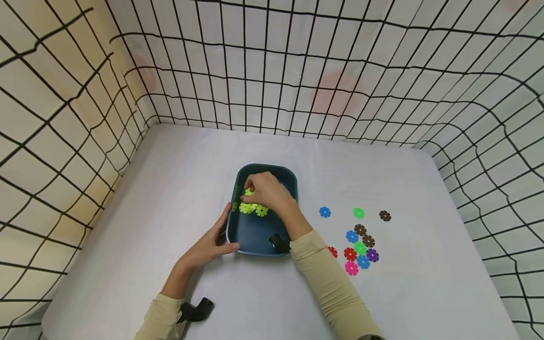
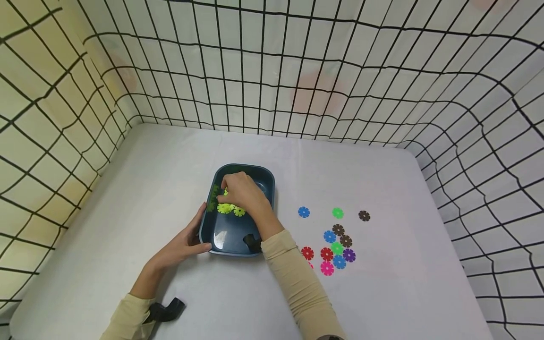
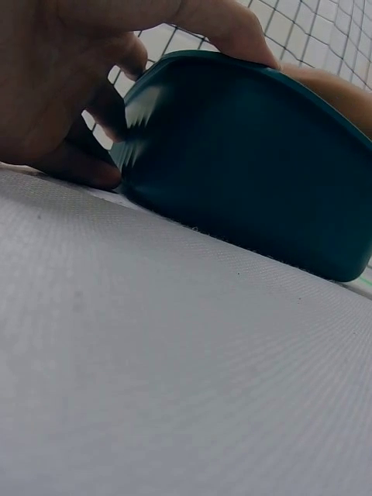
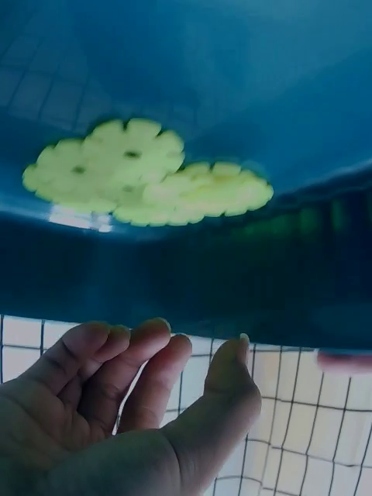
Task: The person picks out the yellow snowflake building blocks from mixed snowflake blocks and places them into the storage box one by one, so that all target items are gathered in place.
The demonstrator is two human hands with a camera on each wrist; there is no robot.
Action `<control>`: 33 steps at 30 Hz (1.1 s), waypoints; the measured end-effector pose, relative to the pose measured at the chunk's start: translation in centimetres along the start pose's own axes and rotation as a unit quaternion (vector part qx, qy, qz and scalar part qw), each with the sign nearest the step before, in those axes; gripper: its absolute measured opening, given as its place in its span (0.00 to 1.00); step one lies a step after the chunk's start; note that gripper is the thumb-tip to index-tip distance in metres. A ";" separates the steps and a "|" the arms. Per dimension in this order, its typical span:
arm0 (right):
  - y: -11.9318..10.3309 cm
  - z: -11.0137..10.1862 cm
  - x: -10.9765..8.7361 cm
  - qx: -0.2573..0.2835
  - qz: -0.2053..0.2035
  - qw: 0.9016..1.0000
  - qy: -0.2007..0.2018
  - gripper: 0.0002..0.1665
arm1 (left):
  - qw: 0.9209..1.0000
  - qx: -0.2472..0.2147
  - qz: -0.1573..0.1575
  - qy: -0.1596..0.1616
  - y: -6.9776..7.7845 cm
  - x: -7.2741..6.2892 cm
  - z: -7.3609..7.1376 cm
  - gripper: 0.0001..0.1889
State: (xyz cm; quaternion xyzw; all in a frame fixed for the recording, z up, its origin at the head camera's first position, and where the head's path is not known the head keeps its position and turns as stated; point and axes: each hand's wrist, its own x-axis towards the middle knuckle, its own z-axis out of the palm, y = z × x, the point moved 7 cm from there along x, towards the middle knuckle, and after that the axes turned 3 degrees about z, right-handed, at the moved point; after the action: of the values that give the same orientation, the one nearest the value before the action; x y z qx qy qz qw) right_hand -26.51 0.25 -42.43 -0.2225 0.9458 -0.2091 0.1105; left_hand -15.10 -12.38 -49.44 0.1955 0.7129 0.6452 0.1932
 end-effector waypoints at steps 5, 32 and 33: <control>0.2 -1.8 -0.8 0.016 0.009 1.000 0.020 0.22 | 1.000 0.007 0.002 0.001 0.0 0.1 0.1 0.53; 10.9 -7.3 -9.2 0.053 0.139 0.982 0.113 0.24 | 0.999 0.029 0.002 0.013 0.0 0.0 0.4 0.54; 11.5 -7.4 -9.6 0.054 0.147 0.981 0.116 0.24 | 0.999 0.029 0.002 0.014 0.1 -0.1 0.4 0.54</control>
State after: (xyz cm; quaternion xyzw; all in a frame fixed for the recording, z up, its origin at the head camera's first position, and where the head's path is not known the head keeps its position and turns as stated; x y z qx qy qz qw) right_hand -24.67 16.64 -39.81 -0.0493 0.9619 -0.2658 0.0409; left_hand -14.84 -12.08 -49.40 0.1930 0.7339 0.6271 0.1760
